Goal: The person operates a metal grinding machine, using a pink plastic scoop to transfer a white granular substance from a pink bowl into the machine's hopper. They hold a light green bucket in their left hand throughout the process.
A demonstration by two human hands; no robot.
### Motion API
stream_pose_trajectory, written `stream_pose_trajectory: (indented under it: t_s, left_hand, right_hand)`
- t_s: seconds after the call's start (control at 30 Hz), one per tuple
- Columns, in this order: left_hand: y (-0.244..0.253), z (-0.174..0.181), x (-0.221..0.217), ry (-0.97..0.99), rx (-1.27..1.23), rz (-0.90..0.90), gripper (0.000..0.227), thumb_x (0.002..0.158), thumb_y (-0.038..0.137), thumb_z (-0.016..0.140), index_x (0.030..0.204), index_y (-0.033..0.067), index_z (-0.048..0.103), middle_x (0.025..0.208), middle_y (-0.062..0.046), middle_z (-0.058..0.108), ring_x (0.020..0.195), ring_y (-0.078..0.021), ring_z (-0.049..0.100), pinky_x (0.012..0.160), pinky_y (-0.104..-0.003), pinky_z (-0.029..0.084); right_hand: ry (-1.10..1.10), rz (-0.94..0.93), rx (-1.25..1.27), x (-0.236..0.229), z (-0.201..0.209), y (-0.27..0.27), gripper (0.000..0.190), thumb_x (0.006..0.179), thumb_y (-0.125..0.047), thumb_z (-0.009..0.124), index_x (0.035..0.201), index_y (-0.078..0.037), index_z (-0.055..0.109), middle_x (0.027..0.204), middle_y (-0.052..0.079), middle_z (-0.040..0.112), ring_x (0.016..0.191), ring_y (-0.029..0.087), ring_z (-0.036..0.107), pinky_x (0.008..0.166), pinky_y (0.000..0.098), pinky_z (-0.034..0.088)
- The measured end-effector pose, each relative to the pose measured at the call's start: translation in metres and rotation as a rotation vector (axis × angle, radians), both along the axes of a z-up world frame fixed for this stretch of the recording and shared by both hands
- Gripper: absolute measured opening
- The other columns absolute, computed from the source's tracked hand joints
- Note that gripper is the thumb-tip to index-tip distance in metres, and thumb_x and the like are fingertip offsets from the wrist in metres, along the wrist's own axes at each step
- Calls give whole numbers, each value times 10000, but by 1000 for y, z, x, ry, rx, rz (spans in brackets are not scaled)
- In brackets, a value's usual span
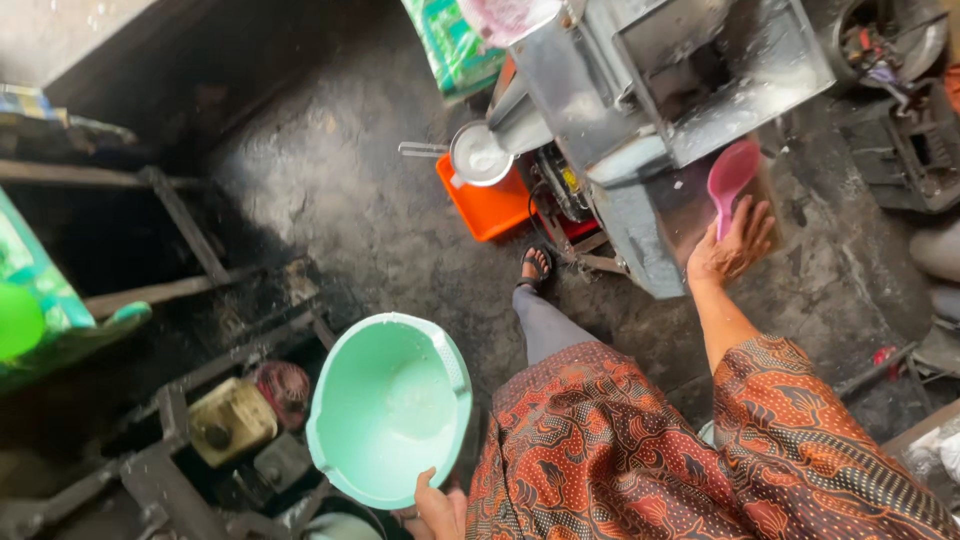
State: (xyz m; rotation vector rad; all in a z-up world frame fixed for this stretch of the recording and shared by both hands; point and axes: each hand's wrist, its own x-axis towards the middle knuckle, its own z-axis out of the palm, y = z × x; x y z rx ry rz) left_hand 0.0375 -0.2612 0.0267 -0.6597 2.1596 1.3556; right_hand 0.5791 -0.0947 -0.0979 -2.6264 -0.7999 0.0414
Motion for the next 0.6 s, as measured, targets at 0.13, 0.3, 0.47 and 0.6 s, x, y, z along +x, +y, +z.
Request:
stream_pose_trajectory:
  t_s: [0.13, 0.3, 0.47, 0.6]
  left_hand:
    - [-70, -18, 5, -126, -86, 2, 506, 790, -14, 613, 1287, 79, 605, 1211, -140, 654, 985, -366, 637, 796, -519, 552]
    - [-91, -32, 34, 247, 90, -145, 739, 662, -112, 623, 1352, 149, 573, 1346, -118, 655, 1058, -296, 657, 803, -459, 605]
    - [-1, -48, 70, -7, 205, -182, 575, 678, -81, 697, 1242, -34, 599, 1158, -171, 630, 978, -302, 632, 682, -462, 510]
    - [124, -41, 135, -81, 478, -379, 561, 690, -66, 779, 1211, -56, 571, 1087, -205, 573, 993, -329, 603, 769, -596, 590]
  right_hand:
    - [-120, -3, 43, 1, -4, 0, 485, 1095, -335, 610, 1547, -181, 528, 1613, 103, 391, 1477, 388, 341, 1153, 631, 271]
    - [-118, 15, 68, 3, -10, 5, 546, 1041, -311, 675, 1550, -196, 516, 1615, 64, 407, 1496, 358, 324, 1163, 617, 253]
    - [-187, 20, 153, 11, -19, -3, 475, 1048, -336, 674, 1504, -244, 576, 1568, 35, 477, 1461, 356, 371, 1153, 607, 287]
    - [-193, 107, 211, 14, -15, -2, 517, 1012, -369, 660, 1505, -241, 575, 1553, 44, 497, 1437, 377, 375, 1133, 609, 282]
